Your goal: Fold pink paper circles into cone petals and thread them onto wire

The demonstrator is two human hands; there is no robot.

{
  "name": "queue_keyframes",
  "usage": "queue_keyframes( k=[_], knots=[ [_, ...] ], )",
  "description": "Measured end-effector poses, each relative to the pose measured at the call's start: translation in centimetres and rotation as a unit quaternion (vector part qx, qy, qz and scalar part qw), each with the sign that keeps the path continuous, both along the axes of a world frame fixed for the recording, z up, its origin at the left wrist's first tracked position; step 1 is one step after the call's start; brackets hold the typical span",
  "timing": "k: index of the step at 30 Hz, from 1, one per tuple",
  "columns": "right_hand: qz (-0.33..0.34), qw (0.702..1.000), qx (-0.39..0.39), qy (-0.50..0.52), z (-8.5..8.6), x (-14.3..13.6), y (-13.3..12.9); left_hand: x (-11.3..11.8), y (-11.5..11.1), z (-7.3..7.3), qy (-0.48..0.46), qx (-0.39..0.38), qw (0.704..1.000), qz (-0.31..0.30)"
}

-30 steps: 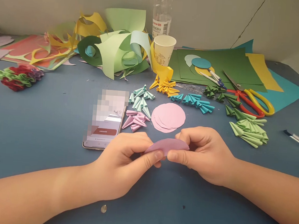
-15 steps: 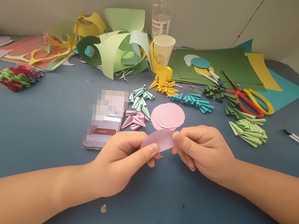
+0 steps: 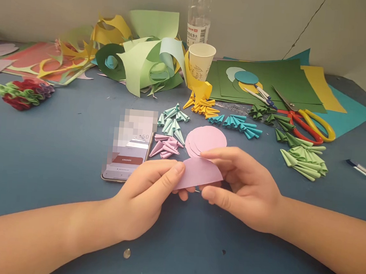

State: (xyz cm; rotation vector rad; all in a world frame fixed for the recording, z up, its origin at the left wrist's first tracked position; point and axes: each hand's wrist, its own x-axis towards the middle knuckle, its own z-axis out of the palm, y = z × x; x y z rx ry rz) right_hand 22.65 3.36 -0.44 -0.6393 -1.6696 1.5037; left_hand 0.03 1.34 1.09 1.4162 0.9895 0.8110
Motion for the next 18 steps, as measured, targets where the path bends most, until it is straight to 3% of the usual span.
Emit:
queue_keyframes(
  k=[2,9,18],
  knots=[
    [0.014,0.999,0.024,-0.018,-0.20,0.04,-0.12,-0.04,0.03,0.13,0.004,0.001,1.000,-0.010],
    [-0.004,0.999,-0.023,-0.022,-0.33,0.03,-0.20,-0.07,0.11,0.19,0.026,0.011,0.999,-0.020],
    [-0.043,0.997,0.000,-0.060,-0.54,0.08,-0.36,0.01,0.19,0.06,0.007,-0.006,1.000,0.006]
  ],
)
